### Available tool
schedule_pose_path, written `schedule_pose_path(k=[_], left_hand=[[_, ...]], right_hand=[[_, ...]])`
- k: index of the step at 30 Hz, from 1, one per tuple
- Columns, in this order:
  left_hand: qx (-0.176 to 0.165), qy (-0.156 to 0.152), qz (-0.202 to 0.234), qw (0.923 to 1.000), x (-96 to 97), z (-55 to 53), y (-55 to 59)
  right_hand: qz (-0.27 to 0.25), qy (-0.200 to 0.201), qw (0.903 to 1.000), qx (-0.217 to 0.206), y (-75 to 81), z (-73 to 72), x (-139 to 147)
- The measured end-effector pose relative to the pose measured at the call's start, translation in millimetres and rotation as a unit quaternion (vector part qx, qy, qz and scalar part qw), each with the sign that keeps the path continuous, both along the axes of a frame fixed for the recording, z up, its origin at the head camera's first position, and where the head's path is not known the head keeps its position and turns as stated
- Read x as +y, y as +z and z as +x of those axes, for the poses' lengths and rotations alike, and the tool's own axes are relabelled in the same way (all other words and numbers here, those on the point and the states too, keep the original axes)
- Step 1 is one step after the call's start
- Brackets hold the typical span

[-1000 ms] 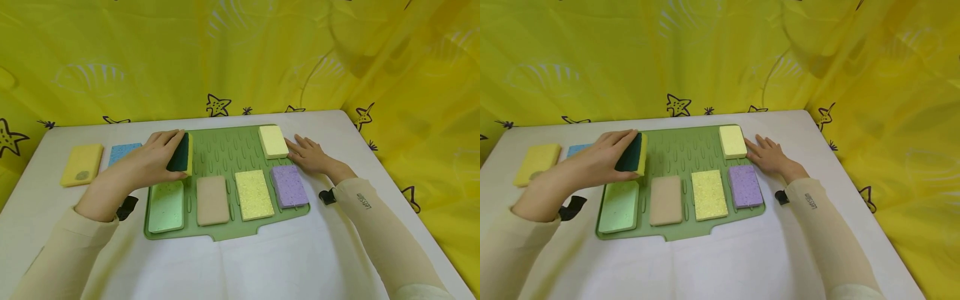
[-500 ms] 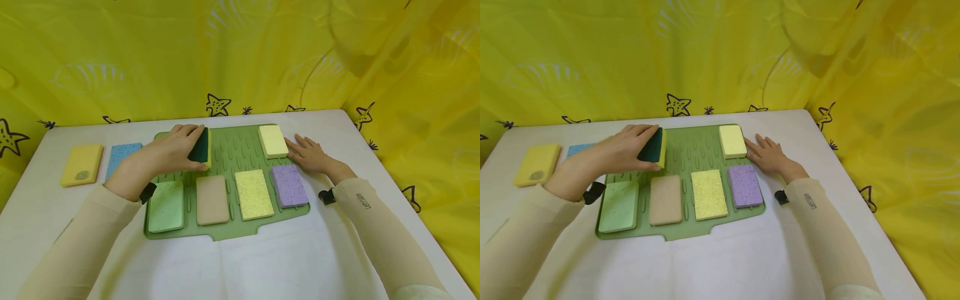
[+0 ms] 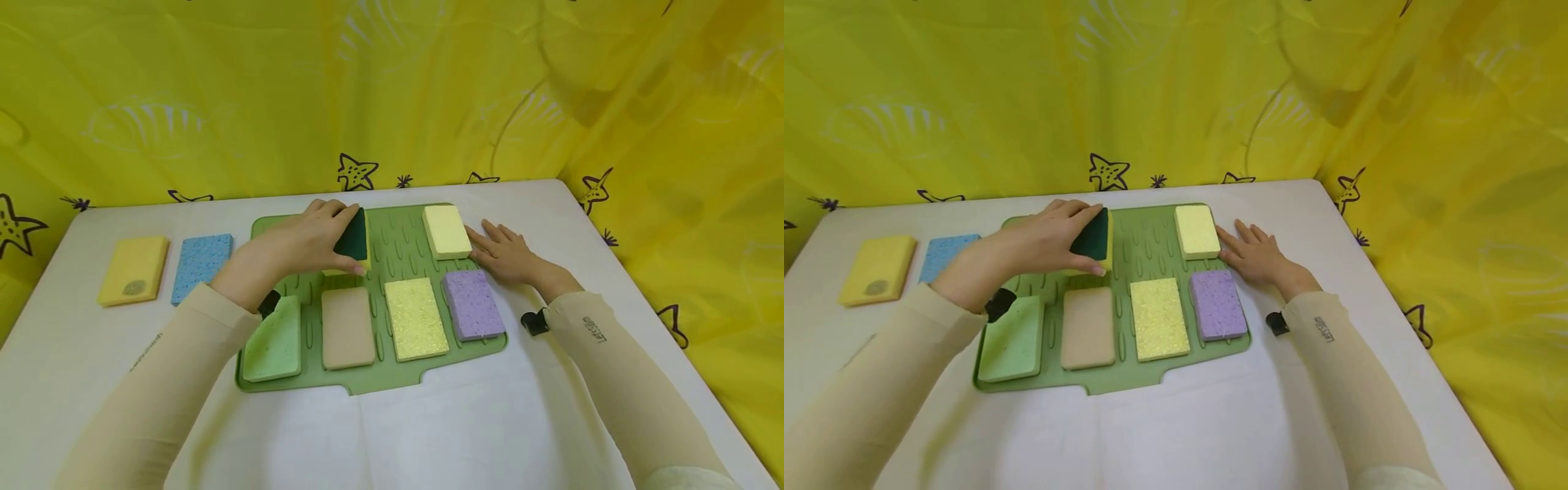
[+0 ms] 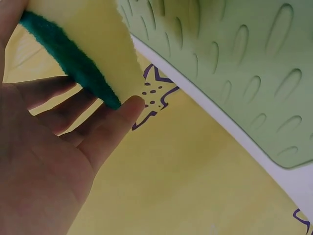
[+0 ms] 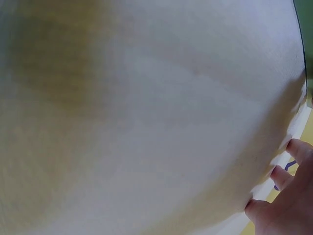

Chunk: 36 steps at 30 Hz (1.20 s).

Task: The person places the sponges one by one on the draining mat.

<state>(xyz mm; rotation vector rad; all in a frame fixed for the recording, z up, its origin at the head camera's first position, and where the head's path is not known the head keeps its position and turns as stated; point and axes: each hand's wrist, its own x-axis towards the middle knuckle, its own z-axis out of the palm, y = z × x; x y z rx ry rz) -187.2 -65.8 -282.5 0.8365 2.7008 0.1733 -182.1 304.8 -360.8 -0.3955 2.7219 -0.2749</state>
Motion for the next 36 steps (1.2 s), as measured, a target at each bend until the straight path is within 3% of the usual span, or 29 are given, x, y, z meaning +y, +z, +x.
schedule_pose_path(k=[13,23,36], left_hand=[[0.0,-0.009,0.035,0.9993,32.4,-16.5,-5.4],[0.013,-0.017,0.069,0.9974,58.0,-22.3,-11.2],[-0.07,0.0,0.06,0.9957,86.5,-24.9,-22.9]], right_hand=[[-0.012,-0.007,0.9999,0.0,-2.6,0.5,4],[-0.008,-0.005,0.9999,0.004,-6.7,-0.8,4],[-0.011,-0.008,0.9999,0.0,-3.1,0.0,0]])
